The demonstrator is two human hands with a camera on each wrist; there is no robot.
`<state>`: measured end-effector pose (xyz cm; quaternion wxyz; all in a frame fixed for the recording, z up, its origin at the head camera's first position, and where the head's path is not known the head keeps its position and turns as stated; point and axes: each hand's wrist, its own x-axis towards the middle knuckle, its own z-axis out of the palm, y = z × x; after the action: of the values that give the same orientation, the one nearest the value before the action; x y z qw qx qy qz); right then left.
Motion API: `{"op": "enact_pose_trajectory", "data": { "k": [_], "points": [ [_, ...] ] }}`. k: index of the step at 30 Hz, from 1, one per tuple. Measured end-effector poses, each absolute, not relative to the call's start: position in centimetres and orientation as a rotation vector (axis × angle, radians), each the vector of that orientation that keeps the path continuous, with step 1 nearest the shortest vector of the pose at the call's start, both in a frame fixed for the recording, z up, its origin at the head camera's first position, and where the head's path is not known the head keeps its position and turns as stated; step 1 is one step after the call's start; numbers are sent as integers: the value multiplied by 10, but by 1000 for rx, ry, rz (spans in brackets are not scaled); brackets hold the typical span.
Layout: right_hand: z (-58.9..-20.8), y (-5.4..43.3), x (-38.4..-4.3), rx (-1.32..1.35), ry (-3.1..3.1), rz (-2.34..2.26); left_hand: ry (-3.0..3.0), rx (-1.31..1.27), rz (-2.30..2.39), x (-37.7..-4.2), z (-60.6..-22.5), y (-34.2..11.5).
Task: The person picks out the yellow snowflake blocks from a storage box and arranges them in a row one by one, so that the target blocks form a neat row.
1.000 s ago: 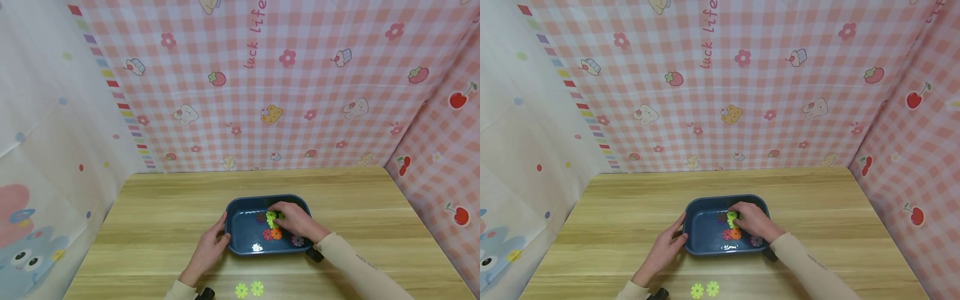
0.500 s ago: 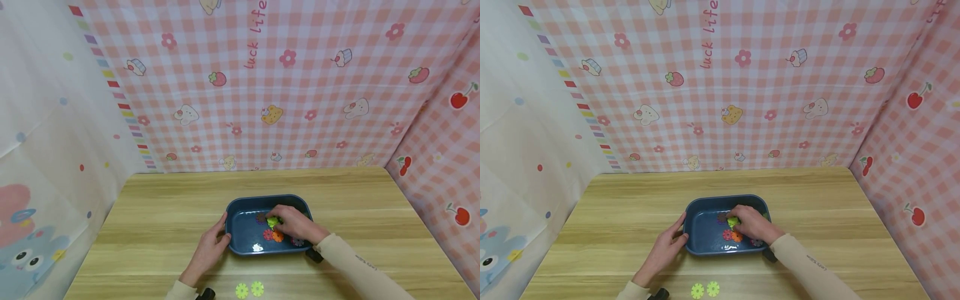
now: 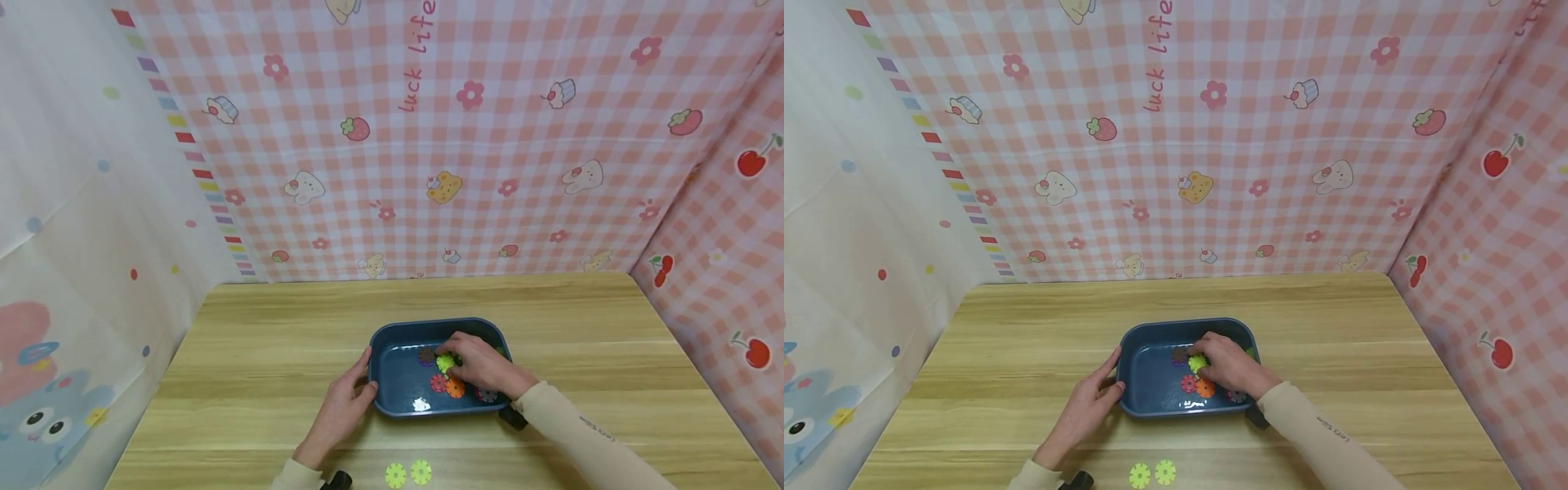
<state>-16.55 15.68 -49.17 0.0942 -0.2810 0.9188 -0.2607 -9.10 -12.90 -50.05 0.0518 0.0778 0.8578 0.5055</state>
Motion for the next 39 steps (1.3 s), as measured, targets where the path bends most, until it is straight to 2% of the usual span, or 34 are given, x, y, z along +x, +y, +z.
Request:
{"op": "enact_pose_trajectory", "data": {
  "k": [26, 39],
  "points": [
    [-494, 153, -166, -765, 2747, -742, 2616, 220, 1531, -90, -500, -128],
    [-479, 159, -155, -770, 2775, -899, 2617, 232, 1532, -90, -500, -129]
  ]
}}
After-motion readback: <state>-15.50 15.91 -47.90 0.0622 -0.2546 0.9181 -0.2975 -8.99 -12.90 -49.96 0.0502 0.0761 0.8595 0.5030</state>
